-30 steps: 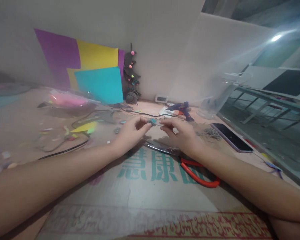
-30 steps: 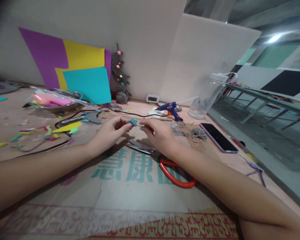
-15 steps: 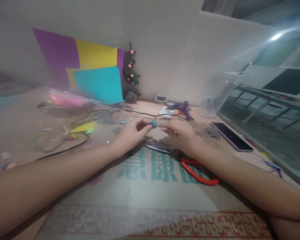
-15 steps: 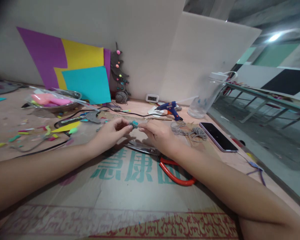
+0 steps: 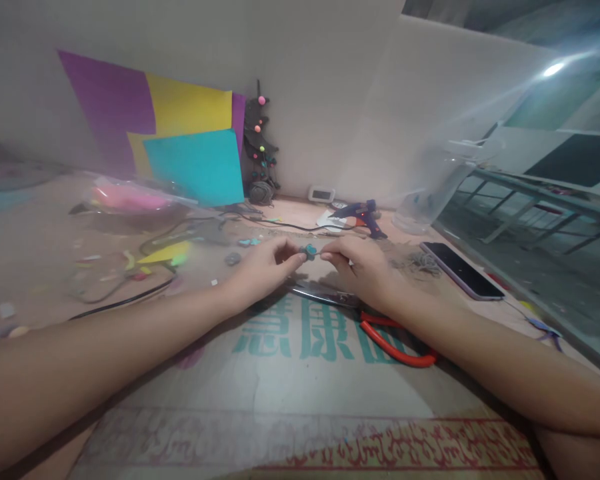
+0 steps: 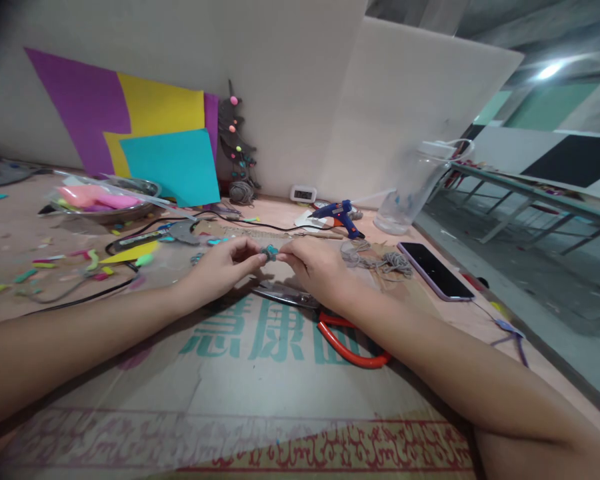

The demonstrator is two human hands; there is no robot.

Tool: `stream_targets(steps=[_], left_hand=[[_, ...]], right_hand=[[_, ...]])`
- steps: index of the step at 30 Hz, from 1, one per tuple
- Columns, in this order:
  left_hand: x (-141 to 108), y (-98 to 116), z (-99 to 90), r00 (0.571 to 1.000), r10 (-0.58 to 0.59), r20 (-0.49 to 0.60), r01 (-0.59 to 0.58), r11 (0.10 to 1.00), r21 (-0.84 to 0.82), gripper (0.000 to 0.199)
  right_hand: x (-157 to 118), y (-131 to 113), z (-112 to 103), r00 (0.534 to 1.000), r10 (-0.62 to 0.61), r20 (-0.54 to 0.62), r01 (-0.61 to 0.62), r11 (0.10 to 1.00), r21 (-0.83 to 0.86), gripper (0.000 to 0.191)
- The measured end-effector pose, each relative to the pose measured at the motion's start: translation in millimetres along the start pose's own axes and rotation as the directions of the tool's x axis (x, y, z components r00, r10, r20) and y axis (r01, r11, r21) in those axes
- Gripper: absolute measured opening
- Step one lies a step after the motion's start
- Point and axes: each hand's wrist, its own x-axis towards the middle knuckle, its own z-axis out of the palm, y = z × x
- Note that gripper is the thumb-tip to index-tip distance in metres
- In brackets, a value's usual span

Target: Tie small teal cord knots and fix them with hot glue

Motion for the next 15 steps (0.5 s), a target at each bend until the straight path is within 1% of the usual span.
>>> stream_targets(steps=[4, 7, 10, 15], left_hand=[[-1.7, 2.3, 0.2, 0.999, 0.007, 0.033, -0.007, 1.000, 0.026, 0.022], [-1.9, 0.6, 0.6, 0.999, 0.020, 0.049, -0.022, 0.999, 0.034, 0.024], [-1.2, -1.3, 1.4, 0.998, 0.040, 0.044, -0.042, 0.998, 0.047, 0.025], [-1.4, 0.2, 1.4, 0.998, 0.030, 0.046, -0.031, 0.999, 0.026, 0.023]], right_hand=[[0.1, -2.9, -1.5, 0.997, 0.067, 0.029, -0.067, 0.998, 0.002, 0.021], [-0.4, -4.2, 0.1, 0.989, 0.149, 0.012, -0.150, 0.988, 0.033, 0.019], [-1.0, -4.9, 2.2, 0.974, 0.225, 0.008, -0.225, 0.971, 0.078, 0.019], [-0.1, -6.9, 3.1, 0.967, 0.252, 0.039, -0.254, 0.958, 0.129, 0.020]])
